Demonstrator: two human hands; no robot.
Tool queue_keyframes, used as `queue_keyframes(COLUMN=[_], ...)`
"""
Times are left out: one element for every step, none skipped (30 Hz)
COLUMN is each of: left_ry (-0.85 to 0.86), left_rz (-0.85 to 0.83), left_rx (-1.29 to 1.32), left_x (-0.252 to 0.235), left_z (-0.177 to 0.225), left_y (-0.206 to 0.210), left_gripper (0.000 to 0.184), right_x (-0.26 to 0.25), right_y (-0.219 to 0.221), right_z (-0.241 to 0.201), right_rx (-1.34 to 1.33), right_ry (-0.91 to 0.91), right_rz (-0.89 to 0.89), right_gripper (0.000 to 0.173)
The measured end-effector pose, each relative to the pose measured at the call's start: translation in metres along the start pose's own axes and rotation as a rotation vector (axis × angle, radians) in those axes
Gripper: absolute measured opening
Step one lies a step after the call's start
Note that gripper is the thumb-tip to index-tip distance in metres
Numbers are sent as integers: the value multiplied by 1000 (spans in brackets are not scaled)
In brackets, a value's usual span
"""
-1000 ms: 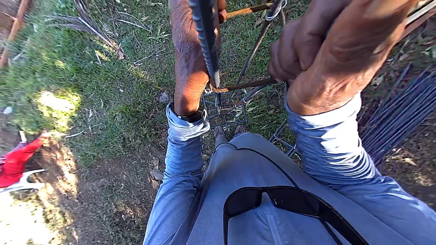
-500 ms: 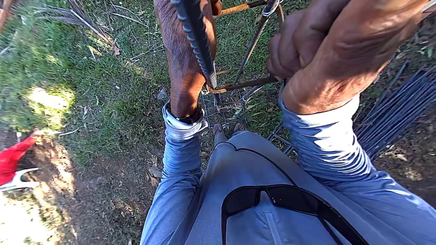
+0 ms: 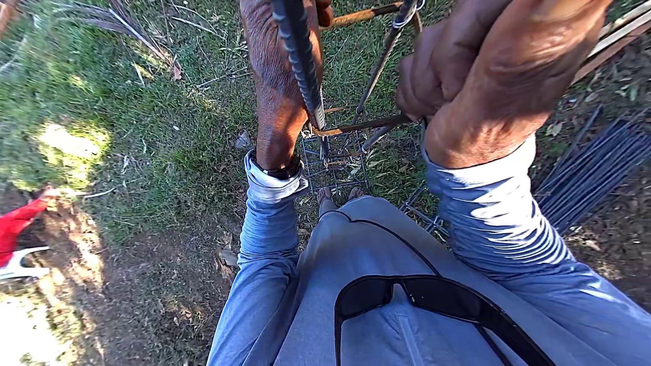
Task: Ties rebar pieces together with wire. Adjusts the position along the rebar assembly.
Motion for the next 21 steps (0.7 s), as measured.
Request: queue_keyframes(left_ry=[-8,-14,-22,-29,-30,-24,-17,-23,-36,-53,-61,-70,-80,-84,-84,-84,-85,-85,-80,-74,-66], left_rz=[3,5,13,23,28,35,43,46,45,40,24,21,35,42,30,28,32,34,30,37,40], left_rx=[-10,-20,-42,-53,-62,-93,-137,-164,-161,-128,-74,-57,-87,-124,-135,-136,-140,-144,-145,-167,-202], left_x=[1,2,3,4,5,6,7,7,9,11,12,15,18,21,24,26,28,28,29,29,31], left_z=[1,2,3,4,3,3,3,3,2,-1,-4,-6,-7,-7,-6,-5,-4,-3,-3,-3,-2], left_y=[-1,-1,-2,-3,-4,-7,-9,-11,-14,-17,-22,-26,-29,-32,-33,-33,-32,-30,-28,-26,-24], left_gripper=[24,24,24,25,25,27,27,29,28,25,20,15,13,11,9,10,12,13,14,16,16], right_x=[0,0,0,0,0,1,1,1,0,0,0,-1,-1,-2,-2,-1,-1,0,1,2,4], right_y=[1,2,3,5,6,9,10,12,13,14,15,15,16,17,16,16,14,12,10,9,7], right_z=[0,0,-1,-1,-1,-1,0,1,2,3,4,5,6,7,9,10,11,11,11,10,9], right_rx=[0,-1,-4,-7,-13,-25,-28,-31,-38,-41,-45,-47,-47,-41,-26,-19,-24,-25,-25,-28,-37], right_ry=[-2,1,3,3,7,14,22,28,34,38,35,33,31,28,23,18,18,18,19,21,26], right_rz=[4,6,6,6,10,19,28,29,26,16,1,-5,-7,-1,6,20,37,47,47,48,43], right_gripper=[39,39,38,38,36,35,35,34,34,35,35,35,35,36,36,36,36,36,36,37,37])
Point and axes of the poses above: each hand's wrist, its own x-axis away from the middle knuckle, its own y-axis out of the palm, z = x × y, the point moved 3 cm from there along -x, towards the middle knuckle, and after that the axes turned 15 degrees about -y, right-handed, at the moved point
